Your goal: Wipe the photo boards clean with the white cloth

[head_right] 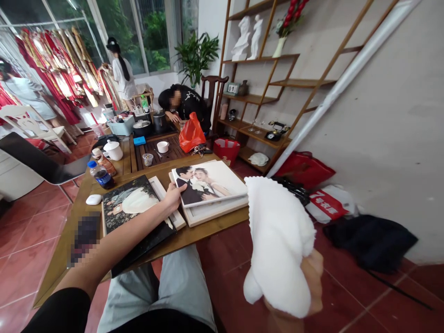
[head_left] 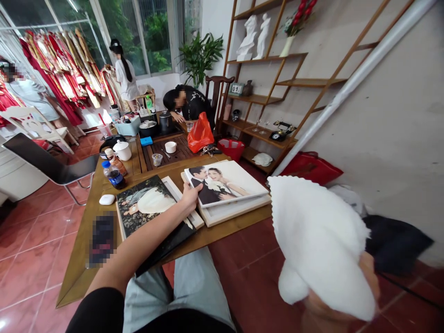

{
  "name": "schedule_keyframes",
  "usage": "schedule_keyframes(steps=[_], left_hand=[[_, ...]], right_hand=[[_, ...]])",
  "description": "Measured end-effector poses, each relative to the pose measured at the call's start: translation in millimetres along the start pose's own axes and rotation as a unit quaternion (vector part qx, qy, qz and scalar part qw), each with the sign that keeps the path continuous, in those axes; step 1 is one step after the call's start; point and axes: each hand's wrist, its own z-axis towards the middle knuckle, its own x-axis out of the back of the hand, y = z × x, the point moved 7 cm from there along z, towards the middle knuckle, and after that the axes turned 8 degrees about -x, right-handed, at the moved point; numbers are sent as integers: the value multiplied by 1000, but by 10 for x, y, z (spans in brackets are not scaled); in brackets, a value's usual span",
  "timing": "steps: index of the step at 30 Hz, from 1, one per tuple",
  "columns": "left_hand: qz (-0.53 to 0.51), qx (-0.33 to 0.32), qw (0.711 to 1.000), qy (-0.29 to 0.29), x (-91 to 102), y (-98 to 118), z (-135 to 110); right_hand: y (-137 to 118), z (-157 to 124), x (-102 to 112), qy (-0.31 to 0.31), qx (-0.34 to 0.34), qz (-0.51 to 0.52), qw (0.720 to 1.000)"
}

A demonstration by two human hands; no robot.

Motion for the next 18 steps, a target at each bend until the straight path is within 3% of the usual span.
schedule_keyframes(steps=[4, 8, 18], left_hand=[[31, 3, 1000, -1, 15, -45, 44], [65, -9, 998, -3, 5, -62, 39], [220, -90, 971, -20, -31, 55, 33]], right_hand=[[-349, -66, -7, 82, 120, -40, 989], [-539, -100, -102, 76, 178, -44, 980], [-605, -128, -89, 52, 198, -40, 978]])
